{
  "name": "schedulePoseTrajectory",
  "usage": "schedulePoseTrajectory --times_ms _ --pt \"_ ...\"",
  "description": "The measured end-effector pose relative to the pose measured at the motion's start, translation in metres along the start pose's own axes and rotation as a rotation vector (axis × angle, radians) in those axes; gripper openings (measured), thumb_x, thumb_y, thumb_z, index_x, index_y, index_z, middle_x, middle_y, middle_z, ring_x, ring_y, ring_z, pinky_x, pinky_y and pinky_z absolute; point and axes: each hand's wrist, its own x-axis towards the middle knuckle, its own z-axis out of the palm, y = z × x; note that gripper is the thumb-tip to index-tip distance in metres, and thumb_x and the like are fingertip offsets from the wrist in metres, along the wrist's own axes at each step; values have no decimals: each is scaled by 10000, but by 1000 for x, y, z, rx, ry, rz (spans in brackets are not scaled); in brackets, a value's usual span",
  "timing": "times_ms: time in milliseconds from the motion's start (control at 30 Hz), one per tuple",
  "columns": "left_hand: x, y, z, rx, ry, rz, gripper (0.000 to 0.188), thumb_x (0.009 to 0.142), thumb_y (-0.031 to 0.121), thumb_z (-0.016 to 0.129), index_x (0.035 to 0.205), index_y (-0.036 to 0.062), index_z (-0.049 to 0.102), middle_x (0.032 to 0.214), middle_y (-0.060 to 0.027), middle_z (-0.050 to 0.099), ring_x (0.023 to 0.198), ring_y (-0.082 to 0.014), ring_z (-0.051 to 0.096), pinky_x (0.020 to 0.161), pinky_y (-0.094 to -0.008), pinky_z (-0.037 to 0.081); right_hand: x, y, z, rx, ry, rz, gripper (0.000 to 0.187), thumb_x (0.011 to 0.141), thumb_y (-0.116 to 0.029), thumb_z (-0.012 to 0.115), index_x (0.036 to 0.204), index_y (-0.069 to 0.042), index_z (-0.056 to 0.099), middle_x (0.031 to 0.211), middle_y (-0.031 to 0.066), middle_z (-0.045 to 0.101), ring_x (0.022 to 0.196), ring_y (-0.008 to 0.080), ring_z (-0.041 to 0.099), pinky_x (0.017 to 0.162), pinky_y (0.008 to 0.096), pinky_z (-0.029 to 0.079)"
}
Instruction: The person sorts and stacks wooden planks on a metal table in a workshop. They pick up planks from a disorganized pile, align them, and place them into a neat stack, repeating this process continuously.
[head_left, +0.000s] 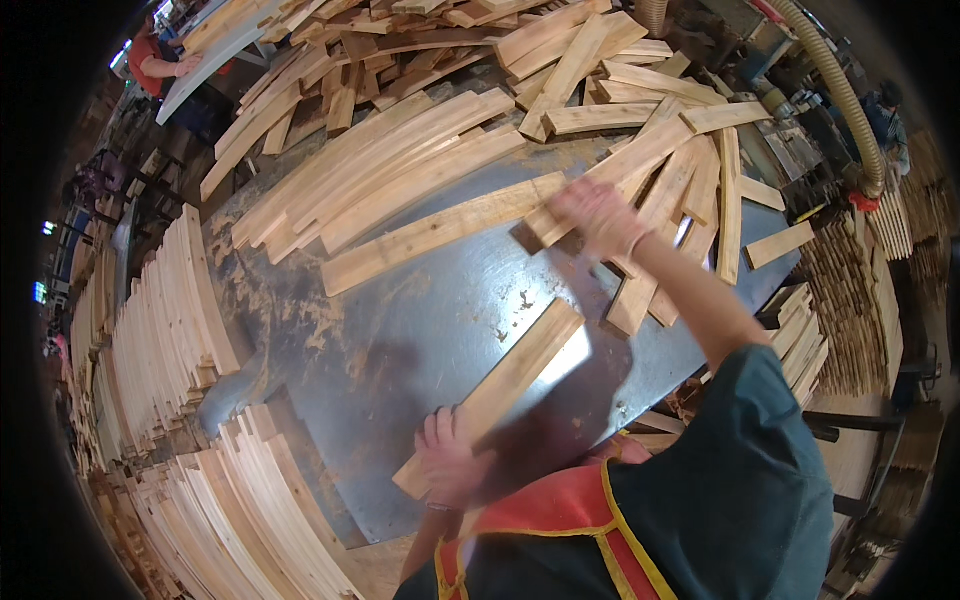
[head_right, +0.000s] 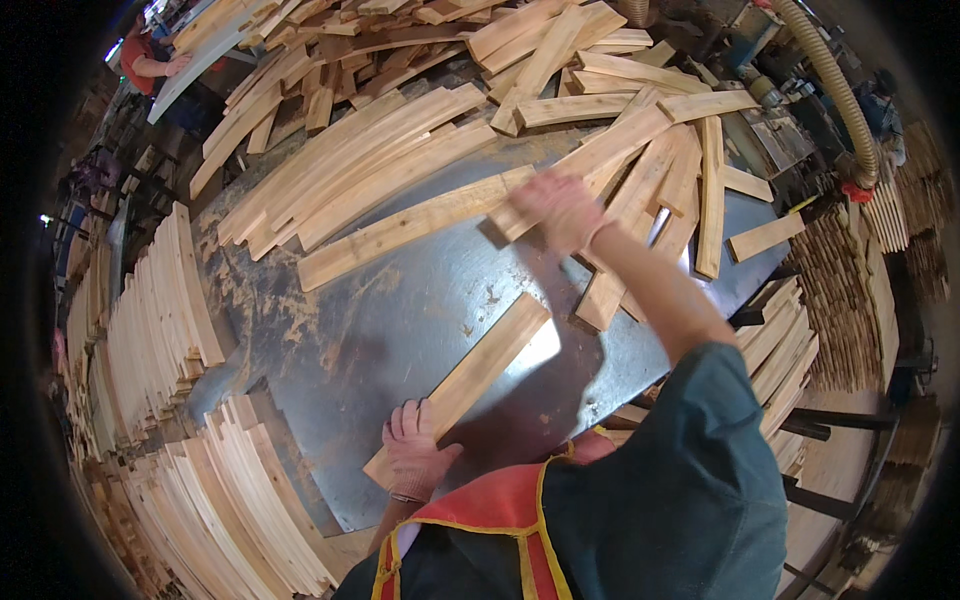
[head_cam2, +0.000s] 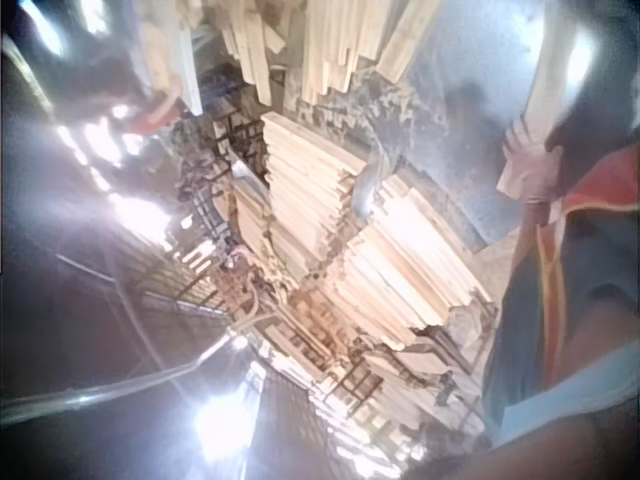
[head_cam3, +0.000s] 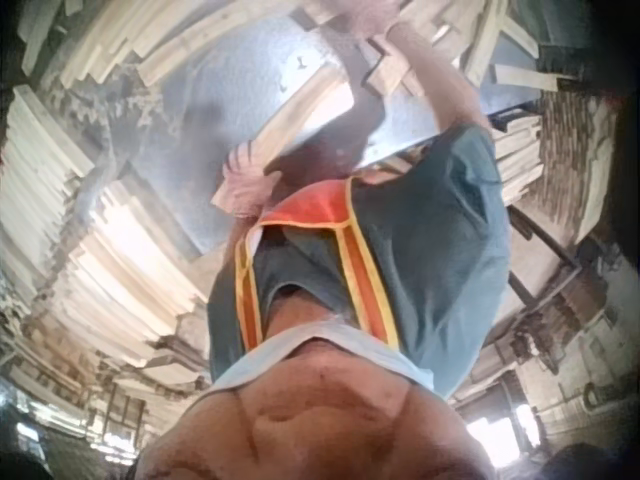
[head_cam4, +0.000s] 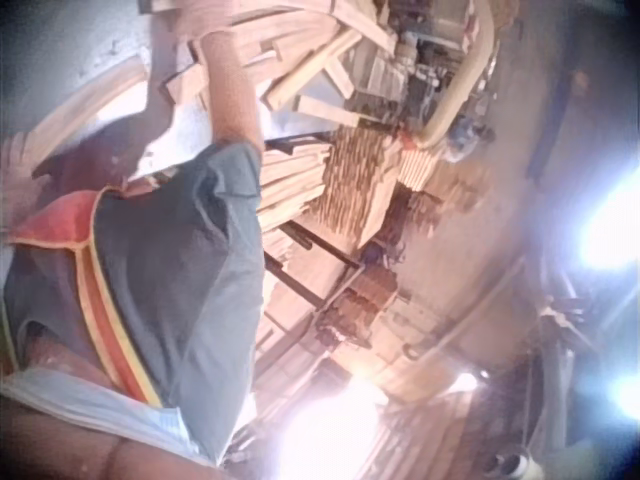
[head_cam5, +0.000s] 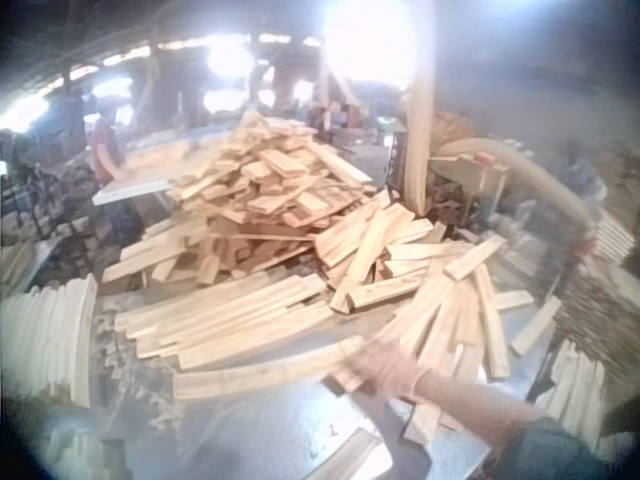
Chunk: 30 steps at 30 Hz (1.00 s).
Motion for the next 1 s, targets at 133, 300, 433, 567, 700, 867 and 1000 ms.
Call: schedulePoseTrajectory --times_ms 133,300,433,567,700,867,1000 --pt "-13 -23 21 -82 -16 -126 1013 714 394 899 1585 141 448 1434 -126 568 1358 -381 524 1156 -546 399 17 104 39 -234 16 64 841 802 -342 821 1554 -264 452 1492 126 559 1433 381 484 1133 549 381" --pt "-51 -42 -16 -717 -104 -410 803 833 365 840 1508 58 533 1303 -146 654 1228 -336 627 1032 -497 510 66 80 66 -263 -140 -55 967 769 -572 805 1586 -223 423 1400 160 656 1367 362 595 1124 478 424" --pt "-97 -61 -7 -1961 -60 -768 740 821 293 828 1451 7 567 1213 -127 679 1085 -247 674 933 -366 558 83 -47 7 -213 -417 -172 929 812 -591 791 1572 -188 439 1302 158 714 1201 369 689 1035 463 509" --pt "-120 -70 -22 -1927 17 -715 611 854 214 743 1410 14 586 1078 -104 707 943 -228 701 828 -338 574 74 -173 -31 218 -437 -147 886 880 -570 732 1605 -162 429 1357 146 715 1151 368 702 982 458 551" --pt "-146 -103 6 -1718 182 -685 534 860 133 685 1374 13 605 996 -78 707 855 -213 689 773 -319 562 64 -271 35 1236 -561 -179 803 912 -632 657 1523 -120 559 1267 161 754 1081 343 729 957 426 563" --pt "-204 -145 8 -956 382 -739 544 904 132 662 1430 15 592 1061 -79 721 915 -243 698 812 -383 577 20 -454 55 878 -687 -156 727 974 -652 559 1273 -7 711 1139 265 747 1034 378 722 954 439 551" --pt "-234 -183 -8 -239 284 -870 724 887 298 742 1535 49 537 1448 -172 614 1373 -353 553 1147 -533 425 -4 -576 80 773 -602 -417 764 990 -644 527 1341 25 642 1303 345 666 1216 470 646 1057 457 499"
